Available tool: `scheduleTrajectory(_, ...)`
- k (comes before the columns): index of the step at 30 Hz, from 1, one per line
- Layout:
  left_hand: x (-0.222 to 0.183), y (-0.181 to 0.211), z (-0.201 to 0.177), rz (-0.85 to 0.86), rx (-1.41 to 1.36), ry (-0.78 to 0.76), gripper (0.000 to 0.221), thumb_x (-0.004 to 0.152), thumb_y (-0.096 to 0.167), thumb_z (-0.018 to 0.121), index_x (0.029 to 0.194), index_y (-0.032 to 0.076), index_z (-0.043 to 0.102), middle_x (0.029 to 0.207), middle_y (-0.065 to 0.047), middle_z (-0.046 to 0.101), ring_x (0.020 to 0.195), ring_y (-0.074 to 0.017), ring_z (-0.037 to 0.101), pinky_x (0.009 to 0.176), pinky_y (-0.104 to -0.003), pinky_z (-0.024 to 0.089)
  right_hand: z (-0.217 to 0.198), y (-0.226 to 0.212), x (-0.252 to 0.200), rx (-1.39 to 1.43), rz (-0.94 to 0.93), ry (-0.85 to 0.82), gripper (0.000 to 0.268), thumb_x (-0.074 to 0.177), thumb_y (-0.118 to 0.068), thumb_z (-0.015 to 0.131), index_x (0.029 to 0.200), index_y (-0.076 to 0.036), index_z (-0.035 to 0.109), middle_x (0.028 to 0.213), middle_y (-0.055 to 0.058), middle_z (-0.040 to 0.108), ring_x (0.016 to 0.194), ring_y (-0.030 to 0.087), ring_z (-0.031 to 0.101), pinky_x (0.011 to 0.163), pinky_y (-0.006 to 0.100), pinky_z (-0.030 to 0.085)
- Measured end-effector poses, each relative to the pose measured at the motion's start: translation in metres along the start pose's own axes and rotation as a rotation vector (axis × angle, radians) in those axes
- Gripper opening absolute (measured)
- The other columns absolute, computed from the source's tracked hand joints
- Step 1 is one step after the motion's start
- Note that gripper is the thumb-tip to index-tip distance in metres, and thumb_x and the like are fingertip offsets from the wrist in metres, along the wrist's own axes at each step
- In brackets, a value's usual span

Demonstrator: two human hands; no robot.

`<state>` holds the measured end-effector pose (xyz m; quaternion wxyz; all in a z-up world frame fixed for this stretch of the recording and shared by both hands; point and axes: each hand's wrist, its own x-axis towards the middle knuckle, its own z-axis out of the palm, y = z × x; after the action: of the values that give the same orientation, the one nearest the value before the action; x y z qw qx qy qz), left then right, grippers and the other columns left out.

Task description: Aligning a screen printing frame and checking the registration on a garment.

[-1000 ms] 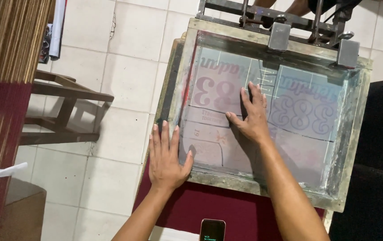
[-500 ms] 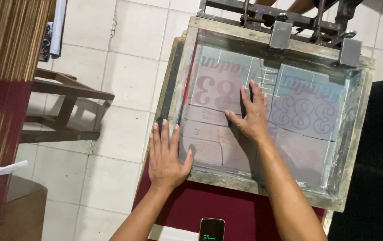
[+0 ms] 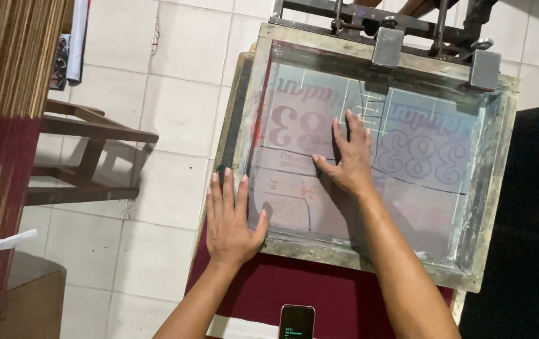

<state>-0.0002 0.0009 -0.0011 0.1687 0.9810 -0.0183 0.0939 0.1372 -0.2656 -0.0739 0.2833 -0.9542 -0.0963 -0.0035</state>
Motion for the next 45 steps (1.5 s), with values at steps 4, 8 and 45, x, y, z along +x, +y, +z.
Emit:
scheduleTrajectory(4,-0.002,0.001,0.0,-0.001,0.012,-0.013,0.075,0.085,0.043,0.061,0.15,0.006,0.05,0.163,-0.024,0.035,0.15,-0.049,0.028,0.122,-0.058,0.023,0.001,0.015,-0.001,0.027,0.001,-0.031,0.1,0.073,-0.052,0.082,0.158,-0.019,0.041,0.167,0.014,0.023,0.156,0.04,0.018,0.124,0.061,0.009)
scheduleTrajectory(8,-0.004,0.0,0.001,-0.002,0.03,-0.015,0.075,0.085,0.042,0.061,0.15,0.008,0.049,0.163,-0.023,0.035,0.151,-0.0474,0.028,0.122,-0.057,0.025,-0.003,0.013,-0.003,0.104,-0.126,0.048,0.095,0.08,-0.045,0.078,0.161,-0.016,0.036,0.166,0.016,0.024,0.155,0.041,0.016,0.123,0.06,0.011)
scheduleTrajectory(45,-0.004,0.002,-0.006,-0.029,-0.011,-0.066,0.074,0.085,0.039,0.061,0.151,0.009,0.048,0.163,-0.023,0.033,0.15,-0.0461,0.029,0.119,-0.057,0.028,0.005,-0.016,0.048,-0.364,-0.557,-0.21,0.062,0.107,-0.044,0.033,0.163,-0.018,0.03,0.169,0.008,0.028,0.156,0.029,0.022,0.128,0.046,0.012)
